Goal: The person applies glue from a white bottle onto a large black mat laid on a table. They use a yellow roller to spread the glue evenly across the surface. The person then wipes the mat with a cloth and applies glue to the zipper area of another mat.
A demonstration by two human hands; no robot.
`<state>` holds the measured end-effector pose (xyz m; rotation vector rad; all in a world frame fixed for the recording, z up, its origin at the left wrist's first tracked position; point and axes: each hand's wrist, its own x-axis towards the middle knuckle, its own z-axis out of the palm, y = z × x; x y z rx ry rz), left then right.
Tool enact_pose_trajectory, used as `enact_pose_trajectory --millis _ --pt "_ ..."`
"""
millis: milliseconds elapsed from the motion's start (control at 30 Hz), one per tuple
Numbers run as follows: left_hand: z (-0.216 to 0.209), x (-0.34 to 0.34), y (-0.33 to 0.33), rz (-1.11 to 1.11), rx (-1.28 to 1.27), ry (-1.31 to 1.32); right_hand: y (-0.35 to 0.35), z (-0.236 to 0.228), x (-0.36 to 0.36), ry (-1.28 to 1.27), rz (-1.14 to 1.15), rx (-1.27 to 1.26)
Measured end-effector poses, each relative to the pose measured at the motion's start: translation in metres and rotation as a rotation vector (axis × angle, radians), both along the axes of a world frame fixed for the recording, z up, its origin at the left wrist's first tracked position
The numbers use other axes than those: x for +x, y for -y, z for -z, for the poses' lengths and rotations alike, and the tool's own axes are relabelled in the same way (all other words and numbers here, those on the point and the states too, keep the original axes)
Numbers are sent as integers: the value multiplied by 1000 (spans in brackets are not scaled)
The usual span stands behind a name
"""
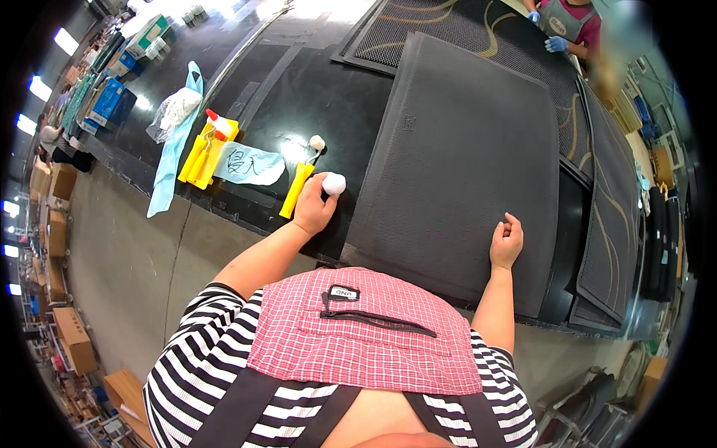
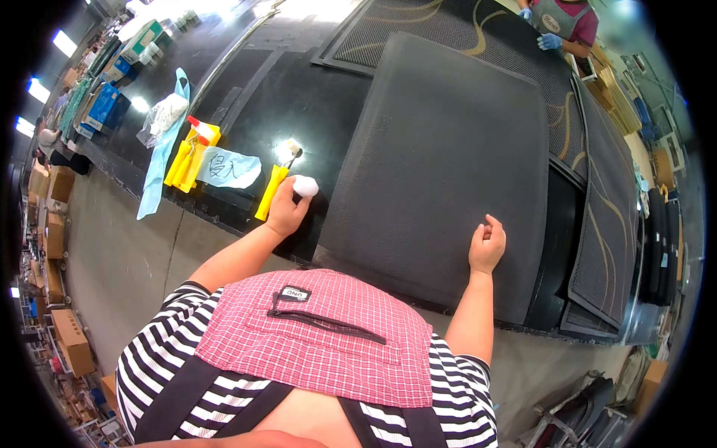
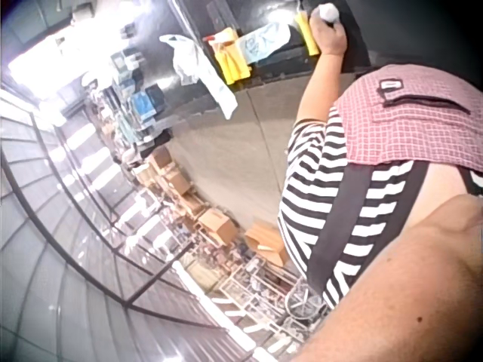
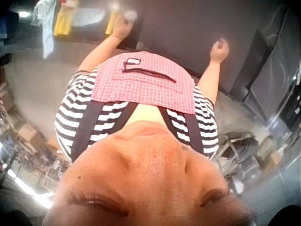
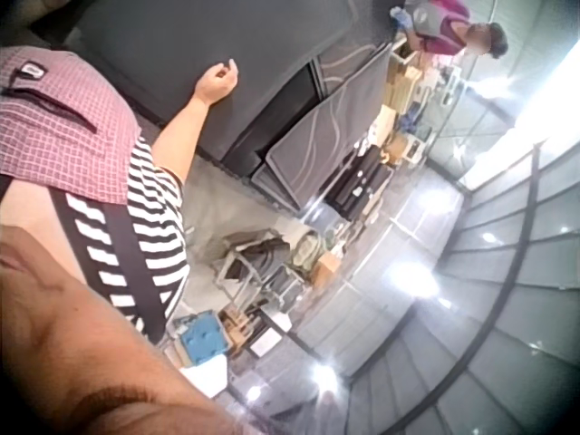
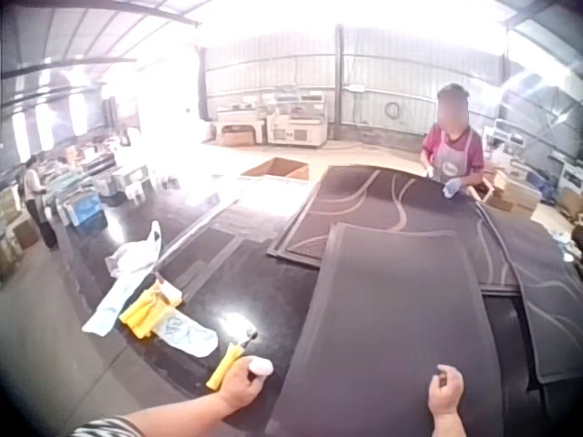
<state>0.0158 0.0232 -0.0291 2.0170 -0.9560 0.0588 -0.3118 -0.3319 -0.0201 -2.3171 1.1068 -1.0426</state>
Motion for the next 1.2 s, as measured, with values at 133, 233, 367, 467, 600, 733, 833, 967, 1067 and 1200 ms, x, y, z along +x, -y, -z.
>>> enact_pose_trajectory --millis 133,233,367,467,600,733,833,967,1067,1200 --pt "0 3 1 6 -34 -48 -39 -19 23 96 61 270" --pt "-10 0 -3 51 -99 -170 -91 -35 55 183 -151 265" --pt "-39 1 -45 141 -171 -258 -148 -50 102 108 -379 345" --pt "-78 18 -99 125 -139 -279 -168 -48 120 81 -445 370" --pt "-101 87 -174 -154 -26 -96 -185 -41 134 42 -401 396" --pt "-112 181 -252 -552 -163 -93 -189 -26 135 21 -326 265" --pt "-87 283 -308 -611 30 -23 -194 -19 128 -45 -252 148" --pt "-52 390 -341 -733 184 32 -191 -14 129 -172 -286 -49" --pt "-37 437 -336 -819 230 7 -191 -14 135 -196 -284 -97" --pt "-23 468 -320 -942 375 46 -196 -16 138 -219 -243 -80"
